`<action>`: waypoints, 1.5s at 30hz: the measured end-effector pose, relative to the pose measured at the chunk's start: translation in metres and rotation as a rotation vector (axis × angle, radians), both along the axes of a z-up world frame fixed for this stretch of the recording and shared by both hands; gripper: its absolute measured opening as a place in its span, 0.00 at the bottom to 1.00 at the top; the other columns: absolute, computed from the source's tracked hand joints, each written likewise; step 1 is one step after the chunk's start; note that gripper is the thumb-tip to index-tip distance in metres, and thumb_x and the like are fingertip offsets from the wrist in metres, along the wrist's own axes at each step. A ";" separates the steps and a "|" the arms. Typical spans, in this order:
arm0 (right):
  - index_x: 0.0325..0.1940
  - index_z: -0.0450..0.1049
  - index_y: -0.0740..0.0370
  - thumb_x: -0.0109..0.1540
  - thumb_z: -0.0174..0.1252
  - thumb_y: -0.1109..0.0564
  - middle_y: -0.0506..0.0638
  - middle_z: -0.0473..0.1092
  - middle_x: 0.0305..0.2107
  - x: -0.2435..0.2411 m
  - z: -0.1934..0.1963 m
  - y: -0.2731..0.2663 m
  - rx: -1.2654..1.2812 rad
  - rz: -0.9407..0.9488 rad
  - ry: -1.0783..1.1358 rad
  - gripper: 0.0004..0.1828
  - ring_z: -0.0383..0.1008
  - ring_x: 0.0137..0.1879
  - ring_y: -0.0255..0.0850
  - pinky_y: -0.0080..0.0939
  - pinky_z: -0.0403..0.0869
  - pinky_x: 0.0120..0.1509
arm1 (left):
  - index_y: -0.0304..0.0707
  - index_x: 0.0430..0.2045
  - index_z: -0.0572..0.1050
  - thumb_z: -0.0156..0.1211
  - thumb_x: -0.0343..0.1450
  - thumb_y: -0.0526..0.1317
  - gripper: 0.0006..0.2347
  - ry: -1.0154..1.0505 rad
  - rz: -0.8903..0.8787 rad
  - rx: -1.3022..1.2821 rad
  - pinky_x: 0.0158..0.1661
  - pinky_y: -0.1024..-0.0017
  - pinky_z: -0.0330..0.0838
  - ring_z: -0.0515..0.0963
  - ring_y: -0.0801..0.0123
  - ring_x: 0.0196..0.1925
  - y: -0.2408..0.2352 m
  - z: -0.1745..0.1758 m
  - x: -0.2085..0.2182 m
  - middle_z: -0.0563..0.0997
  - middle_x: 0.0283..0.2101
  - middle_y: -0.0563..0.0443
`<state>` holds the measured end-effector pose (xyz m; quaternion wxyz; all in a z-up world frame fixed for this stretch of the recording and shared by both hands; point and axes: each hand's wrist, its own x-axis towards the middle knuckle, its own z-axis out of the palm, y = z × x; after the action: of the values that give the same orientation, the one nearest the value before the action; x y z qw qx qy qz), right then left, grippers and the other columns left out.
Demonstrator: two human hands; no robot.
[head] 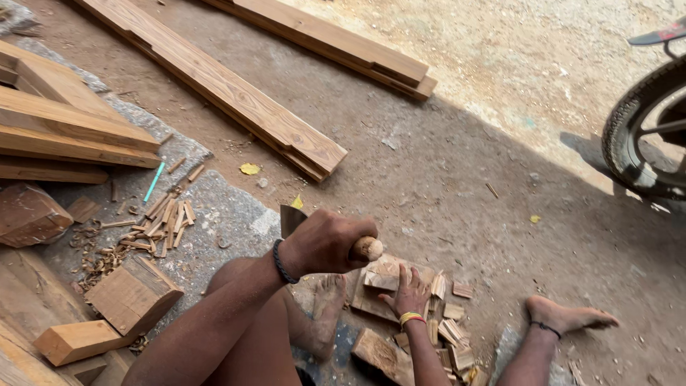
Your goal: The person sits on the ground and uses a wooden mallet to strike a chisel, carving small wooden pieces. The person holds the chisel in the left hand and the mallet in the right hand, repeatedly striking the chisel to shape the wood.
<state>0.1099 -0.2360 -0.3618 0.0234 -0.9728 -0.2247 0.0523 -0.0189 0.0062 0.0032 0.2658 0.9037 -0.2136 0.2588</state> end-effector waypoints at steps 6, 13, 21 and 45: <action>0.66 0.70 0.49 0.57 0.63 0.30 0.57 0.71 0.60 -0.058 -0.021 -0.135 0.132 -0.098 0.381 0.39 0.76 0.60 0.58 0.55 0.74 0.64 | 0.41 0.32 0.74 0.72 0.68 0.45 0.12 -0.012 -0.004 0.012 0.25 0.66 0.77 0.82 0.63 0.25 0.017 0.002 -0.011 0.80 0.24 0.49; 0.73 0.58 0.47 0.50 0.70 0.27 0.56 0.68 0.63 -0.102 -0.036 -0.190 -0.413 0.069 0.701 0.54 0.68 0.68 0.57 0.60 0.67 0.69 | 0.41 0.37 0.73 0.75 0.72 0.43 0.13 -0.097 0.019 0.122 0.28 0.66 0.77 0.83 0.60 0.28 0.018 0.001 -0.005 0.81 0.28 0.48; 0.75 0.54 0.40 0.52 0.74 0.34 0.48 0.68 0.64 -0.114 -0.023 -0.186 -0.591 -0.011 0.540 0.53 0.60 0.74 0.53 0.71 0.56 0.73 | 0.42 0.35 0.72 0.75 0.69 0.42 0.13 -0.129 0.132 0.154 0.27 0.63 0.76 0.83 0.57 0.28 0.010 -0.010 0.001 0.81 0.26 0.47; 0.55 0.75 0.46 0.49 0.67 0.36 0.58 0.77 0.37 -0.143 0.088 -0.218 0.119 -0.096 0.231 0.32 0.79 0.46 0.56 0.57 0.76 0.49 | 0.40 0.37 0.74 0.75 0.72 0.46 0.14 -0.152 -0.007 0.298 0.25 0.68 0.79 0.83 0.63 0.25 -0.055 -0.032 0.051 0.81 0.25 0.46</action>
<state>-0.0326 -0.4544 -0.2734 0.1090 -0.9668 -0.1765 0.1494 0.0325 -0.0486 -0.0289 0.1129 0.9101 -0.2724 0.2911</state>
